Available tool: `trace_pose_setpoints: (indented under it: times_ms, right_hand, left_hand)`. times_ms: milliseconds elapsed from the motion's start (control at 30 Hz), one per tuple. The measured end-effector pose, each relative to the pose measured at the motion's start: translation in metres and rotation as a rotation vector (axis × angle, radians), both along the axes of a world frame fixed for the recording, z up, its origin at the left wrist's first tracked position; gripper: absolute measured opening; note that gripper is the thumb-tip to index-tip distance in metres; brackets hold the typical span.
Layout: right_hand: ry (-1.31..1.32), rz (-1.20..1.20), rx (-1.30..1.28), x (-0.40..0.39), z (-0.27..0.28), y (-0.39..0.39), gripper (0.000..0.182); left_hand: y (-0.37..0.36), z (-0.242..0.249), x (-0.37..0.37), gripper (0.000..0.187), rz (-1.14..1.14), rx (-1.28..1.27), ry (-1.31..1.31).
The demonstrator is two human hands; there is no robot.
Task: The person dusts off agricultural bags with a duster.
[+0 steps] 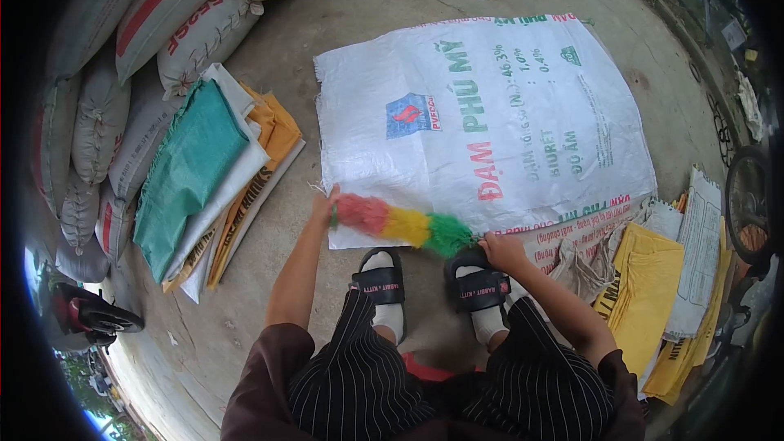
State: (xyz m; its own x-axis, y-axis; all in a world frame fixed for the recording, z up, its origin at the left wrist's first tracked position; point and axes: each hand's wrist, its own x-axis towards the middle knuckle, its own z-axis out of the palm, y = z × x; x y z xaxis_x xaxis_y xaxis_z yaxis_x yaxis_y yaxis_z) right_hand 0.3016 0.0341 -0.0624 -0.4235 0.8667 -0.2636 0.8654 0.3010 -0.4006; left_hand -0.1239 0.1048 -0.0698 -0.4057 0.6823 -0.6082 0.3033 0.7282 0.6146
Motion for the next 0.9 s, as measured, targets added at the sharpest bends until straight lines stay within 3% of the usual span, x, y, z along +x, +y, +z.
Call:
trace_pose_setpoints:
  times_ms: [100,167,233,300,400,467,533,567,633,700,833,867,900]
  right_hand:
    - [-0.151,-0.288,0.055,0.036,-0.019,0.016,0.028]
    - [-0.203,-0.458,0.075,0.059,-0.008,0.032,0.031]
    - [-0.138,-0.867,0.144,0.075,0.009,0.048,0.033]
    - [-0.191,-0.838,0.118,0.092,0.007,0.058,0.032]
    - [-0.165,-0.796,0.105,0.085,0.0,0.059,0.031]
    - [-0.001,-0.46,0.225,0.045,0.0,0.048,0.028]
    - [0.086,-0.26,0.135,-0.001,0.004,0.032,0.023]
    - [0.094,-0.266,0.135,-0.017,0.006,0.031,0.023]
    - [-0.029,0.101,0.153,-0.038,0.005,0.032,0.019]
    - [-0.067,-0.008,0.219,-0.028,-0.015,0.058,0.019]
    - [-0.227,-0.507,0.291,0.015,-0.009,0.129,0.024]
    - [-0.213,-0.669,0.297,0.022,-0.009,0.137,0.026]
    - [-0.209,-0.67,0.292,0.022,-0.011,0.141,0.026]
  left_hand:
    - [-0.026,-0.012,-0.003,0.047,0.066,0.175,0.012]
    - [-0.043,-0.021,-0.004,0.045,-0.006,0.218,0.067]
    - [-0.058,-0.02,-0.001,0.044,-0.067,0.265,0.122]
    - [-0.071,-0.019,0.003,0.041,-0.079,0.31,-0.031]
    - [-0.081,-0.001,0.013,0.039,-0.263,0.197,0.136]
    - [-0.082,0.01,0.022,0.038,-0.318,0.152,0.12]
    - [-0.086,0.011,0.021,0.038,-0.382,0.106,0.111]
    - [-0.09,0.005,0.016,0.038,-0.463,0.242,0.103]
    - [-0.093,0.01,0.01,0.039,-0.553,0.381,0.103]
    - [-0.098,0.041,0.004,0.038,-0.775,-0.05,0.214]
    - [-0.11,0.071,-0.006,0.035,-0.649,-0.057,0.146]
    - [-0.118,0.065,-0.011,0.035,-0.61,0.042,0.159]
    - [-0.123,0.061,-0.014,0.036,-0.57,0.139,0.168]
